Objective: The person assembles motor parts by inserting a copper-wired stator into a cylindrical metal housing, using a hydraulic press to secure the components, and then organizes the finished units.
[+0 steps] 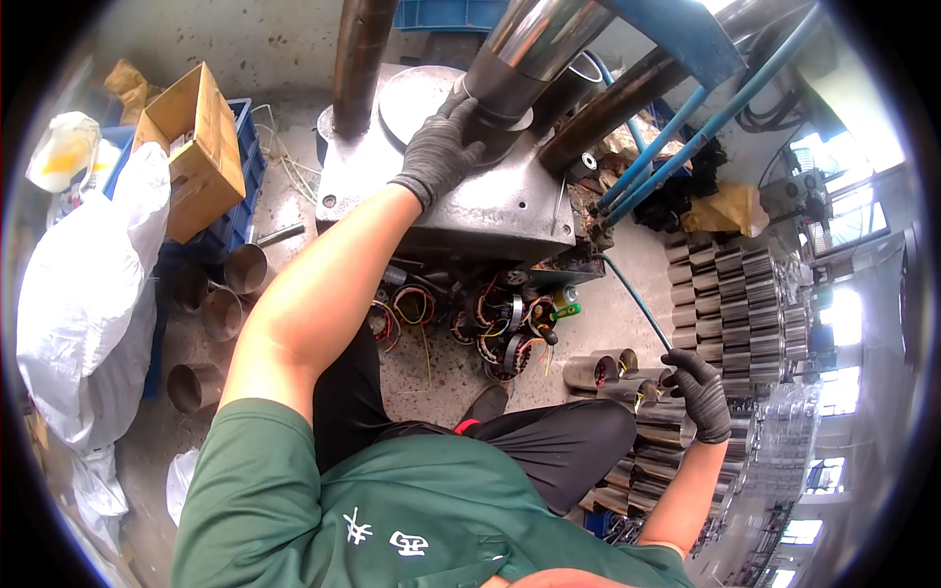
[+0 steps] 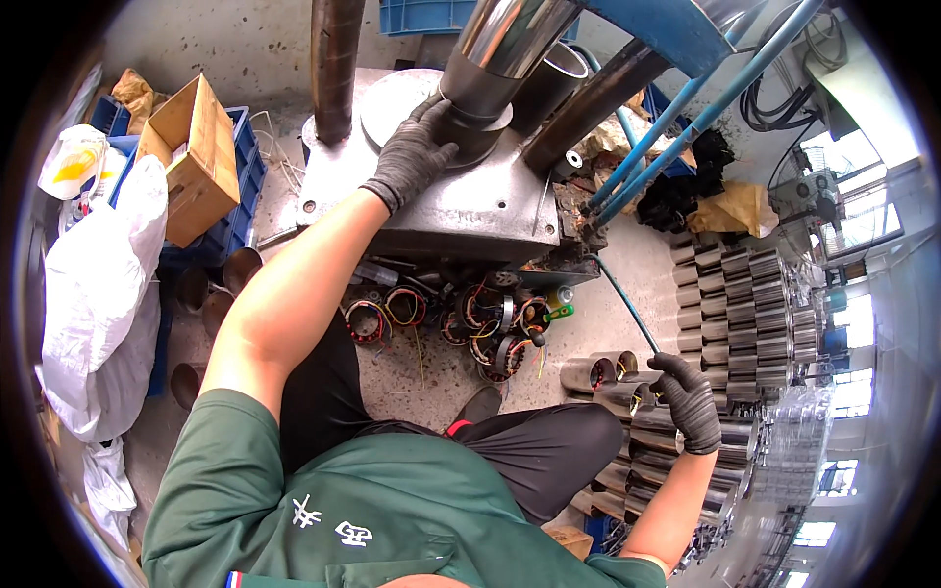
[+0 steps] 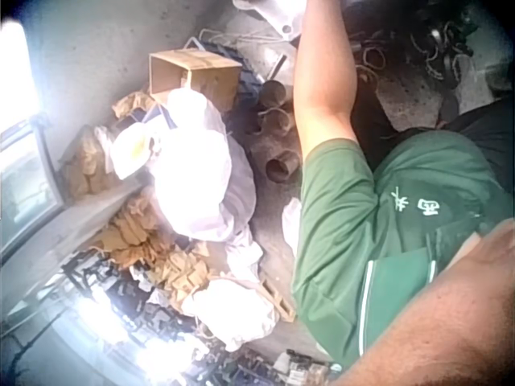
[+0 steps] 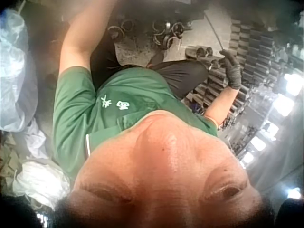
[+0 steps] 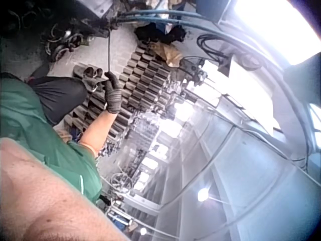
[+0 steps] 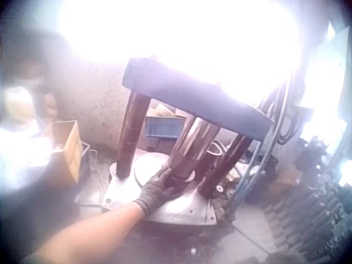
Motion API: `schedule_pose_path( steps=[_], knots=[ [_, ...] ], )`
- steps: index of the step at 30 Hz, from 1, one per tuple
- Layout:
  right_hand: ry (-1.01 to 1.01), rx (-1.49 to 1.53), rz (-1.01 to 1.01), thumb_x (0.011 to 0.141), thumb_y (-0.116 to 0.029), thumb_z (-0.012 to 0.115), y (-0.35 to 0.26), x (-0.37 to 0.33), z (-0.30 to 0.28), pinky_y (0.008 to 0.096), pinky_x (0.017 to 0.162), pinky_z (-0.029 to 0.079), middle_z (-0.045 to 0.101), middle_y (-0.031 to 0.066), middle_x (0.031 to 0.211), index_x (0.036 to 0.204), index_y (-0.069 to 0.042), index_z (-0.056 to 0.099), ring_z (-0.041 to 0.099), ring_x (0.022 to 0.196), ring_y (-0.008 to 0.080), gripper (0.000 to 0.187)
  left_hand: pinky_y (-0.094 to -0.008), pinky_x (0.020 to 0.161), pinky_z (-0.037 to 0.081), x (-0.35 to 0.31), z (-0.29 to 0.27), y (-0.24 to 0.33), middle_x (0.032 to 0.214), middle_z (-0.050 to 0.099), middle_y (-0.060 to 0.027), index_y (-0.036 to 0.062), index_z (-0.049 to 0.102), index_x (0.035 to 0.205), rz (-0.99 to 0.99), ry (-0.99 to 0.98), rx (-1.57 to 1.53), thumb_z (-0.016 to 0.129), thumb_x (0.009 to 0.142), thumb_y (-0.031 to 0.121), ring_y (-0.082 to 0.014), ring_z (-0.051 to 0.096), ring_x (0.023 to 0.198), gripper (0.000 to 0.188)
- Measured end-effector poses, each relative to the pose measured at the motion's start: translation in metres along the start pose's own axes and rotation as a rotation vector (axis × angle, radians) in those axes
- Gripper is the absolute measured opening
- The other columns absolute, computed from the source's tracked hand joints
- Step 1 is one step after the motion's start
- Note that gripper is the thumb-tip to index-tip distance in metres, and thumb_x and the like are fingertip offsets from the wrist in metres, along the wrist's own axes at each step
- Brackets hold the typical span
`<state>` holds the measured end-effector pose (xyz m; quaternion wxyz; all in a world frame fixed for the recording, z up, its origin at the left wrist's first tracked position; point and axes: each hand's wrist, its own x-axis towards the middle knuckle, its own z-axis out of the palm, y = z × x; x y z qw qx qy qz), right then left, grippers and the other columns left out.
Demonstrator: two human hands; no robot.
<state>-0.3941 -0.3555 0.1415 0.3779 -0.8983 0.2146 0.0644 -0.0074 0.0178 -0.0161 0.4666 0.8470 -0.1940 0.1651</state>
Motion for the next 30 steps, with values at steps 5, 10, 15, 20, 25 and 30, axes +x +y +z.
schedule_pose_path(
  steps=[5,10,15,20,25,30],
  knots=[
    [0.148,-0.015,-0.120,0.099,-0.011,0.062,0.022,0.011,-0.006,0.0279,0.074,0.054,0.075,0.0087,0.112,0.126,-0.001,0.068,0.070,0.088,0.0143,0.029,-0.0445,0.115,0.045,-0.001,-0.002,0.001,0.155,0.046,-0.0113,0.0062,0.048,0.150,0.016,0.014,0.015,0.076,0.085,0.021,-0.0368,0.055,0.131,0.073],
    [0.444,-0.225,-0.386,0.098,-0.003,0.057,-0.011,0.042,-0.030,0.0321,0.082,0.055,0.073,0.0100,0.096,0.107,0.001,0.070,0.067,0.087,0.0171,0.016,-0.0406,0.116,0.042,-0.005,-0.023,0.003,0.152,0.049,-0.0163,0.0088,0.048,0.150,-0.055,-0.056,-0.105,0.075,0.089,0.019,-0.0353,0.052,0.137,0.067],
    [0.799,-0.562,-0.575,0.100,-0.014,0.059,-0.036,0.080,-0.060,0.0388,0.086,0.056,0.074,0.0153,0.102,0.109,-0.001,0.070,0.070,0.092,0.0299,0.020,-0.0444,0.115,0.043,-0.007,-0.038,-0.019,0.146,0.053,-0.0219,0.0062,0.052,0.145,-0.050,-0.017,0.038,0.073,0.092,0.026,-0.0374,0.053,0.134,0.060],
    [0.384,-0.203,-0.296,0.095,0.000,0.058,0.010,0.058,-0.057,0.0328,0.080,0.056,0.073,0.0107,0.114,0.125,-0.004,0.068,0.069,0.096,0.0183,0.032,-0.0431,0.112,0.046,-0.009,-0.054,-0.028,0.136,0.063,-0.0216,0.0035,0.064,0.135,-0.096,-0.035,0.067,0.071,0.093,0.032,-0.0353,0.060,0.129,0.051],
    [-0.276,-0.031,0.111,0.095,-0.009,0.065,-0.018,0.003,-0.015,0.0283,0.072,0.055,0.075,0.0085,0.100,0.136,-0.005,0.065,0.071,0.084,0.0137,0.041,-0.0392,0.109,0.048,-0.010,-0.072,-0.049,0.128,0.070,-0.0203,0.0014,0.068,0.129,-0.140,-0.010,0.002,0.073,0.092,0.026,-0.0323,0.065,0.123,0.045],
    [0.638,-0.127,-0.644,0.103,-0.010,0.058,-0.025,0.065,-0.029,0.0278,0.070,0.054,0.068,0.0050,0.092,0.104,-0.001,0.070,0.062,0.076,0.0118,0.016,-0.0416,0.108,0.048,-0.019,-0.087,-0.048,0.130,0.068,-0.0200,0.0024,0.070,0.125,-0.238,-0.093,0.081,0.070,0.093,0.034,-0.0331,0.064,0.122,0.045]
  ],
)
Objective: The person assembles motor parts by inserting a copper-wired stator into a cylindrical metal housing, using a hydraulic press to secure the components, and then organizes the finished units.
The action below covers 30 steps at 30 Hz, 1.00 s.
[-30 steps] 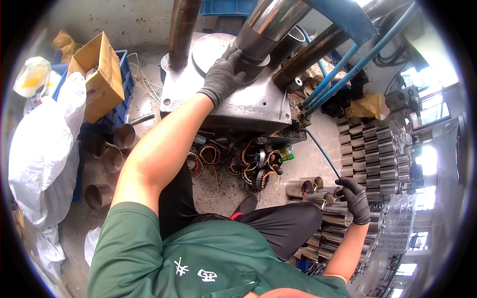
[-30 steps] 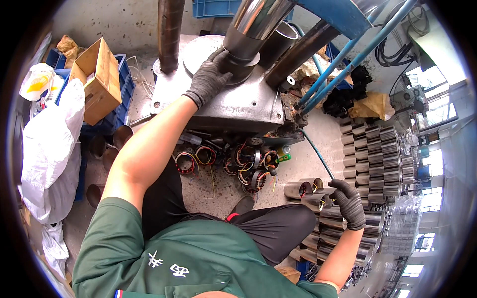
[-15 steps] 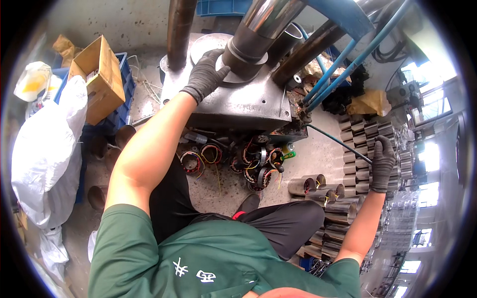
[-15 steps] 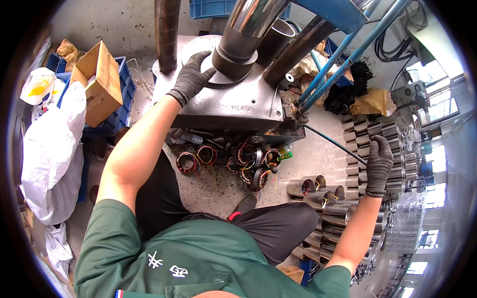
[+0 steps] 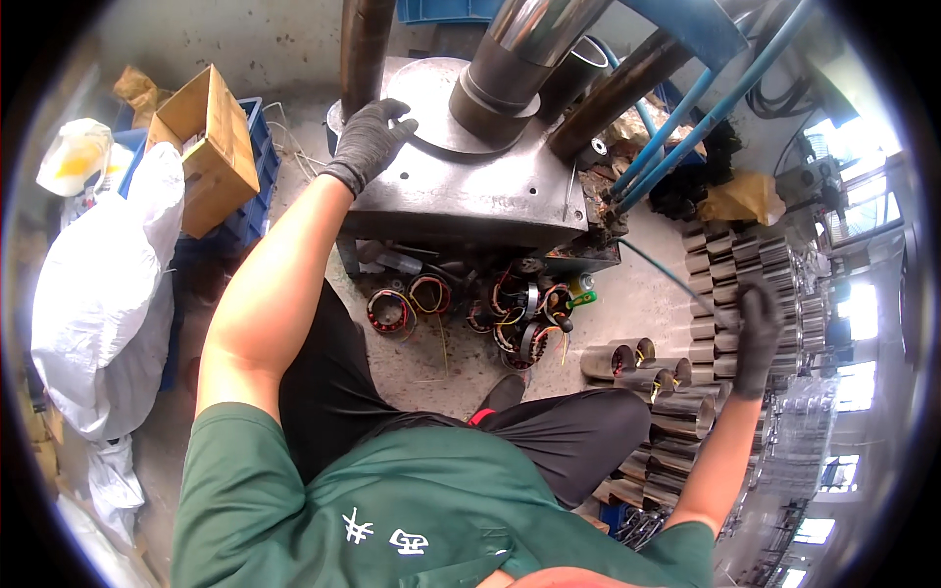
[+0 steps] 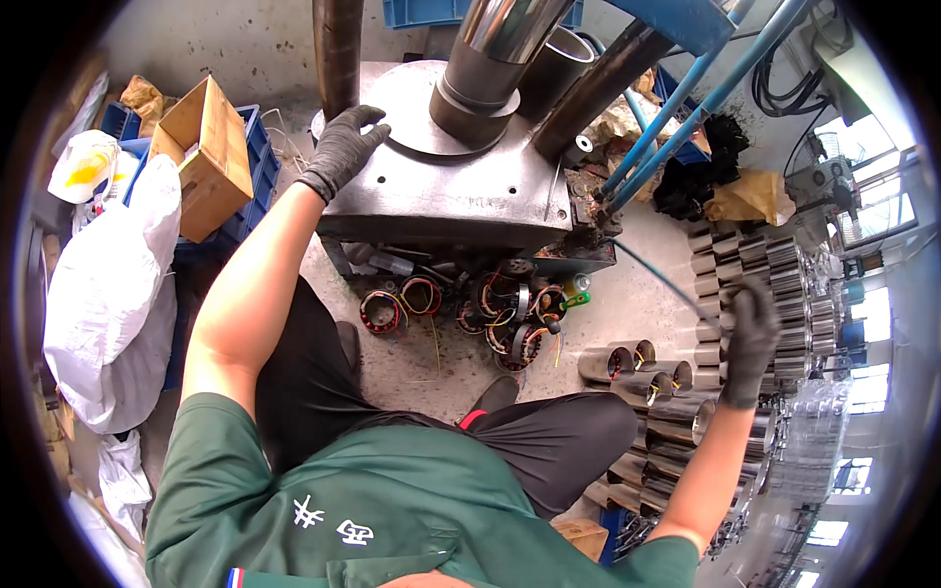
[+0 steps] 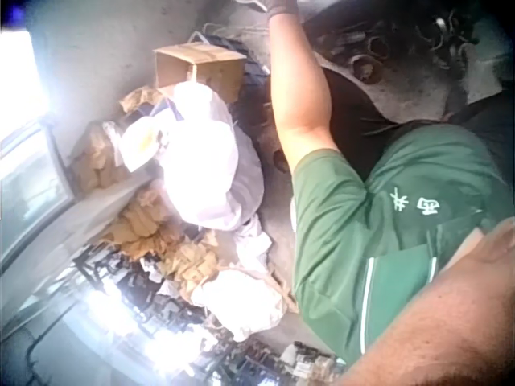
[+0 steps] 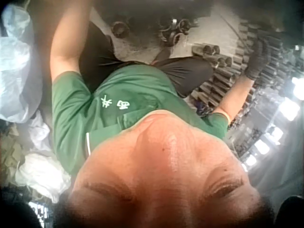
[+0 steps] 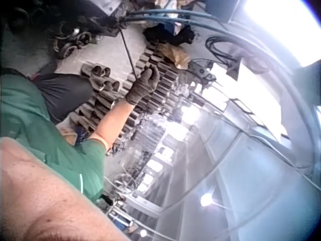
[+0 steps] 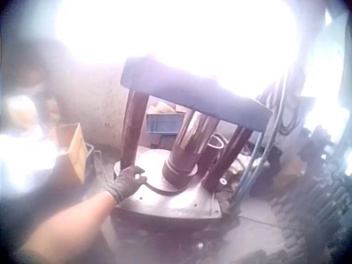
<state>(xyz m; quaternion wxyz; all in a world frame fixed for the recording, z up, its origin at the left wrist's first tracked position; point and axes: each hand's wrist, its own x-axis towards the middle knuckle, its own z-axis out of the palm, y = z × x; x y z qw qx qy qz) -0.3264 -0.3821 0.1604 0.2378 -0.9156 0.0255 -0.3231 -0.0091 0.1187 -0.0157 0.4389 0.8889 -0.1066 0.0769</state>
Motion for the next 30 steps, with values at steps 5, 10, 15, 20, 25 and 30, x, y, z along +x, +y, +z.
schedule_pose_path(
  steps=[5,10,15,20,25,30],
  knots=[
    [0.268,-0.597,-0.349,0.102,-0.015,0.060,0.048,0.117,-0.020,0.0373,0.085,0.057,0.073,0.0141,0.109,0.110,-0.002,0.071,0.071,0.095,0.0304,0.019,-0.0435,0.109,0.046,-0.019,-0.007,0.008,0.126,0.067,-0.0207,0.0066,0.074,0.121,-0.063,-0.079,0.253,0.072,0.092,0.035,-0.0386,0.061,0.123,0.040],
    [0.235,-0.607,-0.239,0.101,-0.027,0.061,0.056,0.183,-0.001,0.0353,0.083,0.055,0.075,0.0122,0.102,0.112,-0.004,0.072,0.072,0.093,0.0251,0.027,-0.0444,0.109,0.046,-0.039,0.001,0.010,0.128,0.066,-0.0176,0.0086,0.073,0.124,0.096,-0.138,0.425,0.073,0.090,0.036,-0.0361,0.060,0.122,0.043],
    [0.230,-0.320,0.080,0.098,-0.034,0.064,0.047,0.177,0.006,0.0340,0.084,0.054,0.077,0.0105,0.092,0.114,-0.003,0.073,0.072,0.088,0.0203,0.036,-0.0451,0.106,0.046,-0.050,0.005,0.029,0.127,0.066,-0.0171,0.0110,0.071,0.125,0.200,-0.138,0.574,0.073,0.089,0.039,-0.0362,0.059,0.122,0.046],
    [0.135,-0.310,0.166,0.098,-0.034,0.064,0.055,0.173,-0.007,0.0345,0.082,0.054,0.077,0.0114,0.091,0.115,-0.003,0.073,0.072,0.086,0.0202,0.036,-0.0484,0.107,0.045,-0.057,0.023,0.037,0.133,0.063,-0.0196,0.0101,0.070,0.122,0.300,-0.179,0.565,0.071,0.090,0.037,-0.0389,0.056,0.125,0.043],
    [0.077,-0.279,0.229,0.098,-0.034,0.065,0.072,0.173,-0.015,0.0338,0.081,0.055,0.077,0.0121,0.091,0.118,-0.004,0.073,0.073,0.084,0.0189,0.037,-0.0538,0.113,0.040,-0.083,0.057,0.057,0.145,0.054,-0.0185,0.0165,0.064,0.134,0.524,-0.333,0.535,0.075,0.088,0.038,-0.0424,0.048,0.136,0.052],
    [0.083,-0.218,0.283,0.096,-0.035,0.066,0.076,0.174,-0.015,0.0335,0.081,0.055,0.077,0.0117,0.091,0.118,-0.005,0.073,0.073,0.085,0.0178,0.038,-0.0547,0.118,0.036,-0.093,0.069,0.069,0.148,0.051,-0.0193,0.0160,0.059,0.140,0.746,-0.499,0.354,0.076,0.087,0.040,-0.0434,0.042,0.142,0.061]
  ],
)
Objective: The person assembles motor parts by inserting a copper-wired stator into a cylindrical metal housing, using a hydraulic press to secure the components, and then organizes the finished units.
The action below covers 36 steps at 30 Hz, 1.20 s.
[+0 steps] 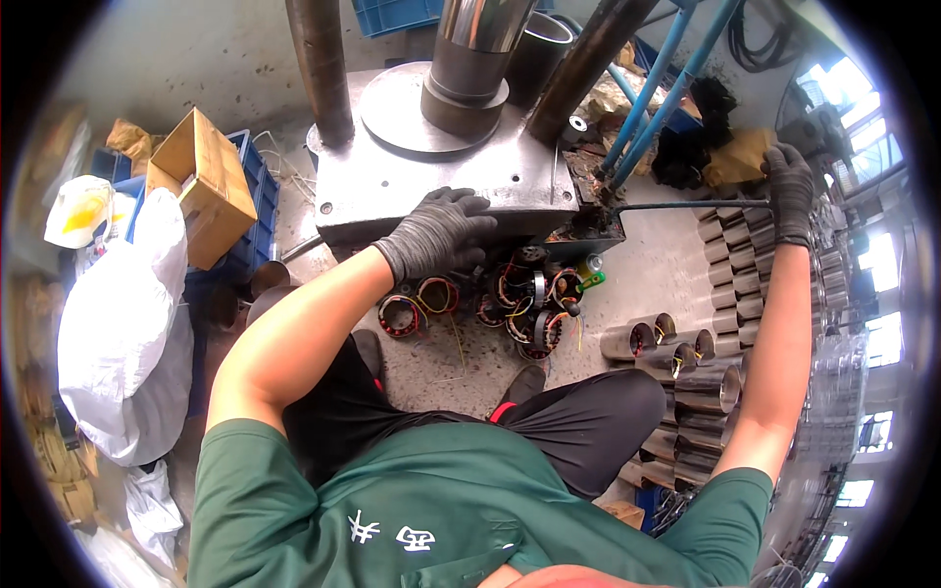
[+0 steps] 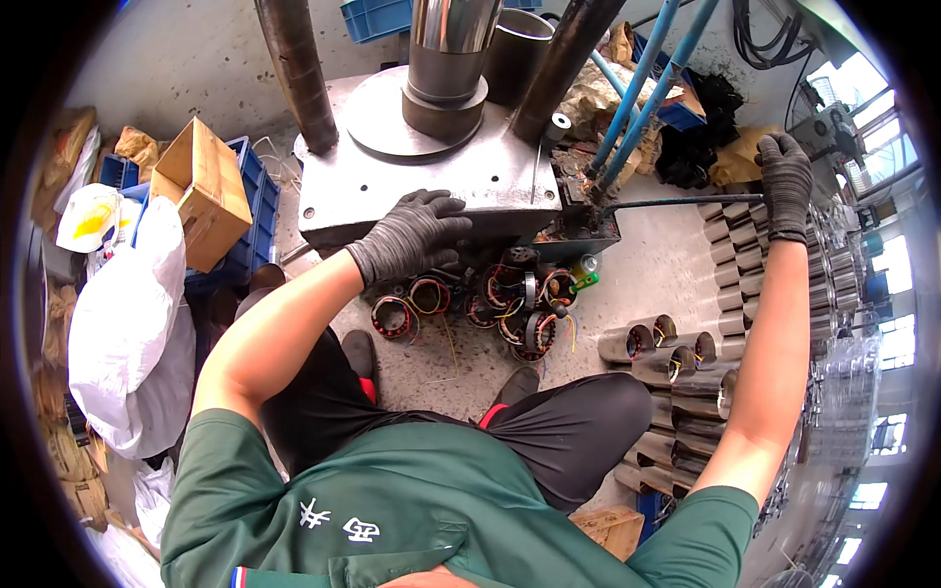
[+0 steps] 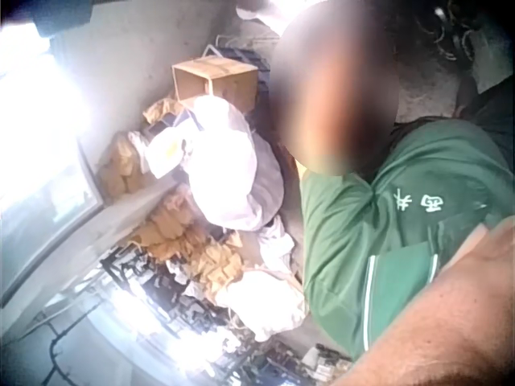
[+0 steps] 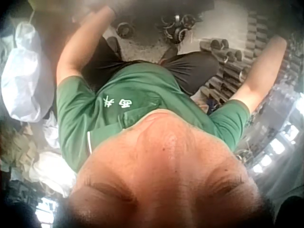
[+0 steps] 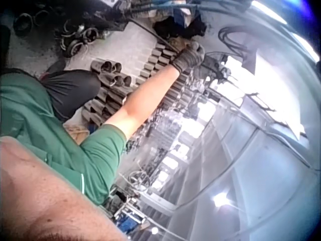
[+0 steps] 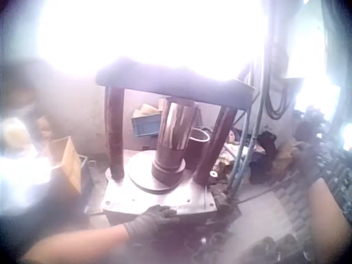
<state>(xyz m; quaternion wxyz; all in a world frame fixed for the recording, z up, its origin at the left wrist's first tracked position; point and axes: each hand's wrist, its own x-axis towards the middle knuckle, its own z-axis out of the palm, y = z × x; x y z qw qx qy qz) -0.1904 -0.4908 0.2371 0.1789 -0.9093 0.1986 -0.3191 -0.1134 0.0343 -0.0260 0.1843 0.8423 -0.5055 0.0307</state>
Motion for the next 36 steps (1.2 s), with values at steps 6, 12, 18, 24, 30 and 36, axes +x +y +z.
schedule_pose_path(
  steps=[6,12,18,24,30,36],
  knots=[
    [-0.026,0.022,0.029,0.095,-0.034,0.067,0.004,0.004,0.000,0.0327,0.081,0.055,0.077,0.0096,0.091,0.118,-0.005,0.073,0.072,0.085,0.0152,0.038,-0.0547,0.121,0.031,0.014,0.005,-0.011,0.158,0.043,-0.0222,0.0066,0.050,0.146,-0.292,0.089,0.148,0.067,0.094,0.044,-0.0430,0.039,0.146,0.066],
    [-0.045,0.050,0.026,0.095,-0.033,0.068,0.008,0.005,0.000,0.0309,0.080,0.055,0.077,0.0089,0.095,0.118,-0.003,0.073,0.072,0.085,0.0147,0.038,-0.0527,0.121,0.031,0.027,0.001,-0.009,0.159,0.040,-0.0243,0.0055,0.049,0.146,-0.377,0.025,0.153,0.064,0.097,0.047,-0.0424,0.036,0.148,0.066],
    [-0.055,0.098,0.033,0.095,-0.033,0.068,0.003,0.003,0.000,0.0318,0.078,0.054,0.075,0.0078,0.095,0.118,-0.003,0.072,0.071,0.086,0.0151,0.038,-0.0552,0.119,0.031,0.028,0.007,-0.009,0.157,0.041,-0.0251,0.0064,0.047,0.149,-0.336,0.032,0.156,0.067,0.094,0.048,-0.0443,0.038,0.146,0.072],
    [-0.071,0.135,0.035,0.095,-0.033,0.069,0.012,0.005,-0.001,0.0314,0.076,0.054,0.074,0.0066,0.092,0.116,-0.002,0.072,0.069,0.083,0.0142,0.037,-0.0537,0.120,0.034,0.018,0.004,0.013,0.152,0.048,-0.0221,0.0083,0.048,0.149,0.104,0.051,0.137,0.069,0.093,0.046,-0.0413,0.043,0.144,0.070],
    [-0.093,0.104,0.036,0.096,-0.031,0.069,0.006,0.010,0.004,0.0316,0.076,0.055,0.074,0.0068,0.092,0.119,-0.003,0.072,0.070,0.083,0.0146,0.036,-0.0465,0.089,0.054,0.003,-0.013,-0.042,0.100,0.071,-0.0172,0.0110,0.072,0.114,-0.193,0.522,-0.174,0.078,0.085,0.015,-0.0373,0.067,0.098,0.031],
    [-0.078,0.079,0.052,0.096,-0.031,0.069,0.012,0.008,-0.003,0.0308,0.076,0.055,0.075,0.0069,0.094,0.120,-0.004,0.072,0.071,0.084,0.0143,0.036,-0.0461,0.104,0.051,-0.040,-0.056,-0.117,0.123,0.067,-0.0238,0.0116,0.074,0.120,-0.870,0.341,0.072,0.065,0.094,0.025,-0.0388,0.065,0.116,0.031]
  ],
)
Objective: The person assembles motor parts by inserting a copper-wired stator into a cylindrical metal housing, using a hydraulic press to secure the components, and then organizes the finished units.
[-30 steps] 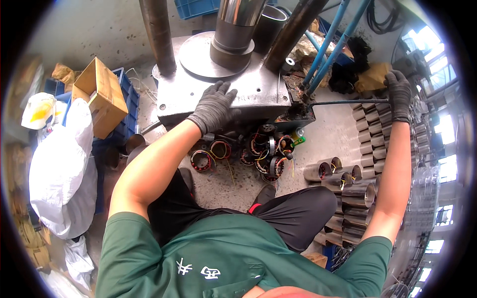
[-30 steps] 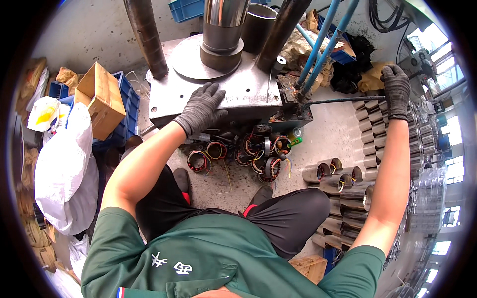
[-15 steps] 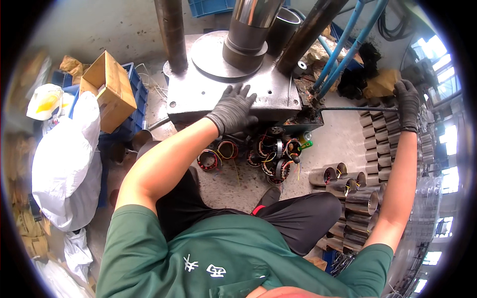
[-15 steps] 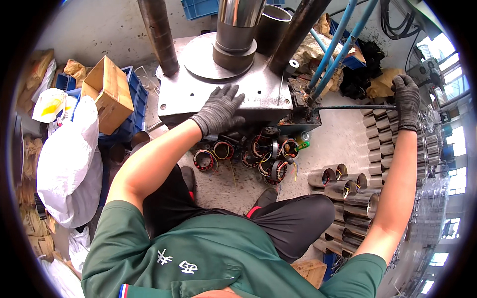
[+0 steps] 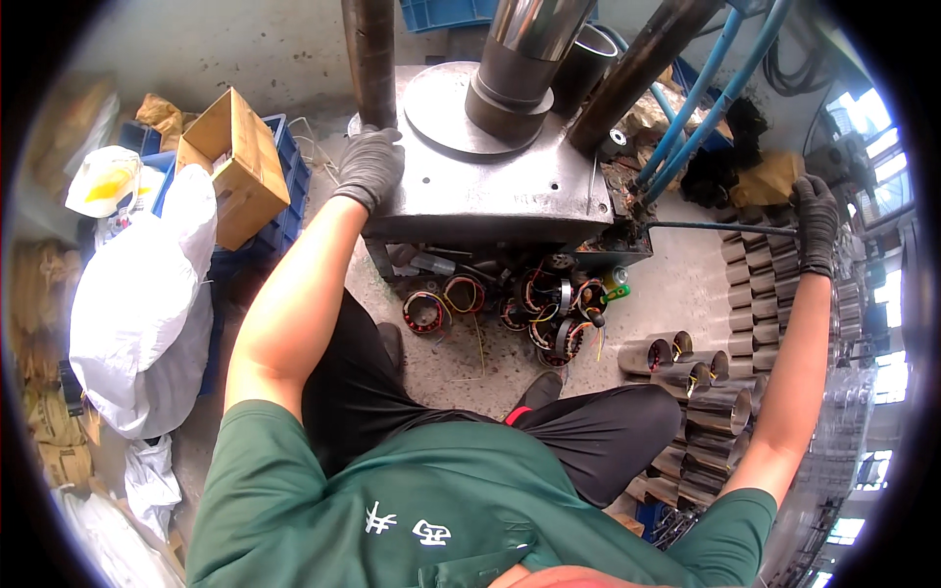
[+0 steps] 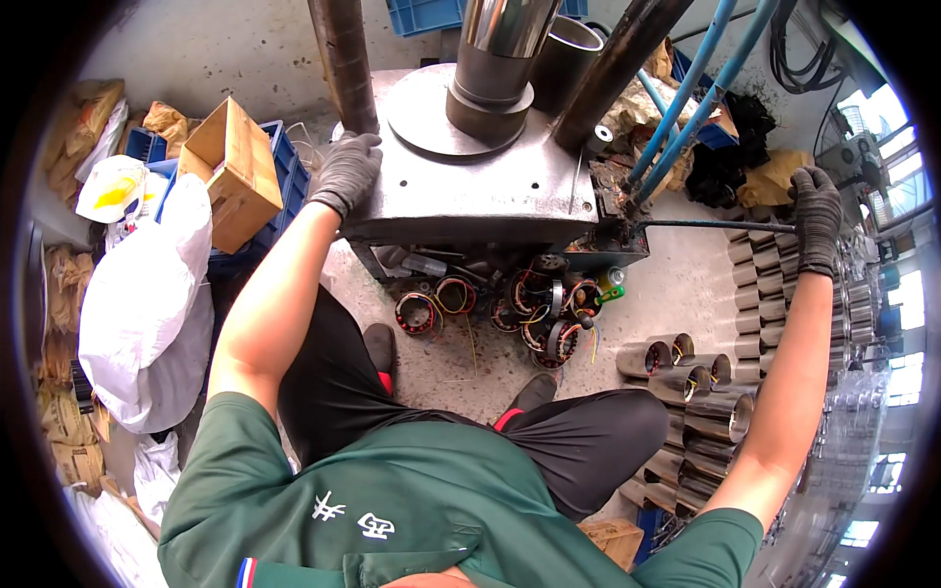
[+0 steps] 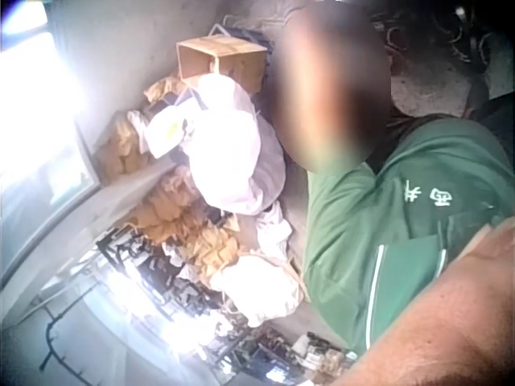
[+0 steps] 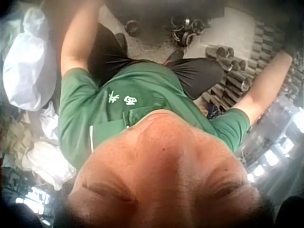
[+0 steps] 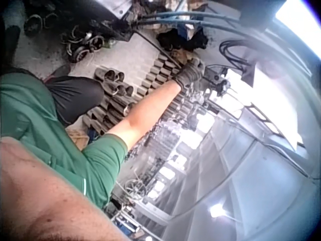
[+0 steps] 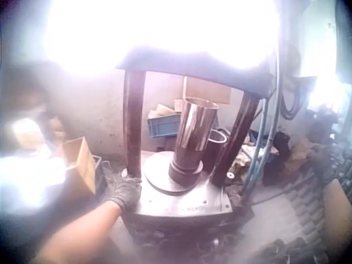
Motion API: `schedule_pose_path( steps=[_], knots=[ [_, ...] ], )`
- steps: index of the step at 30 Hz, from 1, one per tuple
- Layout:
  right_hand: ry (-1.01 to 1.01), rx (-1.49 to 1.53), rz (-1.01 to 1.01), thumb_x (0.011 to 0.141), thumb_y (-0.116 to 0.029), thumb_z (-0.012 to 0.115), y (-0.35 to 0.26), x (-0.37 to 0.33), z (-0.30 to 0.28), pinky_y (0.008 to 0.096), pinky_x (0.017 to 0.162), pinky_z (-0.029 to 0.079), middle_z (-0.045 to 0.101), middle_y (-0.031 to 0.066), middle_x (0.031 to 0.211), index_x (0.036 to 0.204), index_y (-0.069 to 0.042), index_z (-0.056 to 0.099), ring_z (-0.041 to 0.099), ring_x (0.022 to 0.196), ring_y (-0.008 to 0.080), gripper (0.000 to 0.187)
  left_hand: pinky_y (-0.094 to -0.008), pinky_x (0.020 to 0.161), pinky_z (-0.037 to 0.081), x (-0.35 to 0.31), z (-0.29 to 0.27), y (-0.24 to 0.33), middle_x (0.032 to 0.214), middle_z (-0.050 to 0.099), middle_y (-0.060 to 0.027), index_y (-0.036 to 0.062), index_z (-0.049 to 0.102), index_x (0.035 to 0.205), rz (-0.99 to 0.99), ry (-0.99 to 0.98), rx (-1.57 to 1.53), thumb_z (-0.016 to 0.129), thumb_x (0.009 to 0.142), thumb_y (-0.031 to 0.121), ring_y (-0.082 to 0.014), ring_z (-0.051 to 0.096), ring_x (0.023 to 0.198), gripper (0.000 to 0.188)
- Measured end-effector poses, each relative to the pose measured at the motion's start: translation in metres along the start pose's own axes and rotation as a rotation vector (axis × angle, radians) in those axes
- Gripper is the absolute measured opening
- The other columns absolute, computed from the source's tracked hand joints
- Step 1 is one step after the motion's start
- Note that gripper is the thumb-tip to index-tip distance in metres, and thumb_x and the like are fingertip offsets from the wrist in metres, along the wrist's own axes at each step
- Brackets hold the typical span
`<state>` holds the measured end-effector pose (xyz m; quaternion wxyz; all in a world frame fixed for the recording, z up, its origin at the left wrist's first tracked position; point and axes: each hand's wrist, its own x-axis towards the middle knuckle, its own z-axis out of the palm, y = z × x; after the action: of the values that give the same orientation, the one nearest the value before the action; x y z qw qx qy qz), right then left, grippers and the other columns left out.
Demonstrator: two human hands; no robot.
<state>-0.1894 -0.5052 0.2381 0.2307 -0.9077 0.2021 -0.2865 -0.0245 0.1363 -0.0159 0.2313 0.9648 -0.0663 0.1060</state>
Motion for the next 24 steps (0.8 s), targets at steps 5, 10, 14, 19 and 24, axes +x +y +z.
schedule_pose_path(
  steps=[5,10,14,19,24],
  knots=[
    [0.044,0.021,-0.009,0.097,-0.027,0.069,-0.007,-0.009,0.004,0.0276,0.069,0.051,0.071,0.0032,0.088,0.114,-0.003,0.073,0.065,0.077,0.0110,0.030,-0.0457,0.106,0.050,0.002,-0.002,-0.008,0.132,0.065,-0.0200,0.0186,0.074,0.123,-0.095,-0.006,0.030,0.064,0.093,0.025,-0.0374,0.065,0.119,0.032],
    [0.083,0.058,-0.050,0.097,-0.024,0.068,-0.009,-0.017,0.004,0.0254,0.063,0.047,0.066,-0.0003,0.080,0.107,-0.002,0.073,0.058,0.068,0.0082,0.025,-0.0441,0.109,0.048,0.007,0.002,-0.010,0.137,0.062,-0.0190,0.0192,0.074,0.124,-0.118,-0.051,0.085,0.062,0.092,0.019,-0.0356,0.062,0.125,0.034],
    [0.037,-0.053,-0.080,0.096,-0.028,0.067,0.016,-0.026,-0.008,0.0298,0.070,0.050,0.070,0.0045,0.087,0.109,-0.002,0.073,0.063,0.074,0.0135,0.030,-0.0418,0.111,0.047,0.010,-0.005,0.003,0.139,0.062,-0.0166,0.0206,0.073,0.127,-0.163,-0.110,0.080,0.062,0.091,0.016,-0.0334,0.059,0.131,0.038],
    [0.074,-0.072,-0.295,0.097,-0.018,0.066,0.008,-0.093,-0.020,0.0279,0.067,0.050,0.066,0.0053,0.086,0.101,0.001,0.069,0.060,0.071,0.0123,0.020,-0.0406,0.113,0.046,0.008,-0.008,-0.004,0.138,0.063,-0.0152,0.0206,0.073,0.127,-0.191,-0.133,0.012,0.062,0.093,0.017,-0.0327,0.061,0.129,0.036],
    [-0.102,-0.048,-0.122,0.097,-0.018,0.067,0.032,-0.175,-0.019,0.0279,0.064,0.051,0.069,0.0041,0.084,0.105,0.000,0.071,0.061,0.072,0.0108,0.020,-0.0411,0.112,0.046,0.018,0.015,-0.031,0.137,0.063,-0.0213,0.0152,0.064,0.138,-0.164,-0.084,-0.026,0.062,0.096,0.024,-0.0332,0.061,0.129,0.043]
  ],
)
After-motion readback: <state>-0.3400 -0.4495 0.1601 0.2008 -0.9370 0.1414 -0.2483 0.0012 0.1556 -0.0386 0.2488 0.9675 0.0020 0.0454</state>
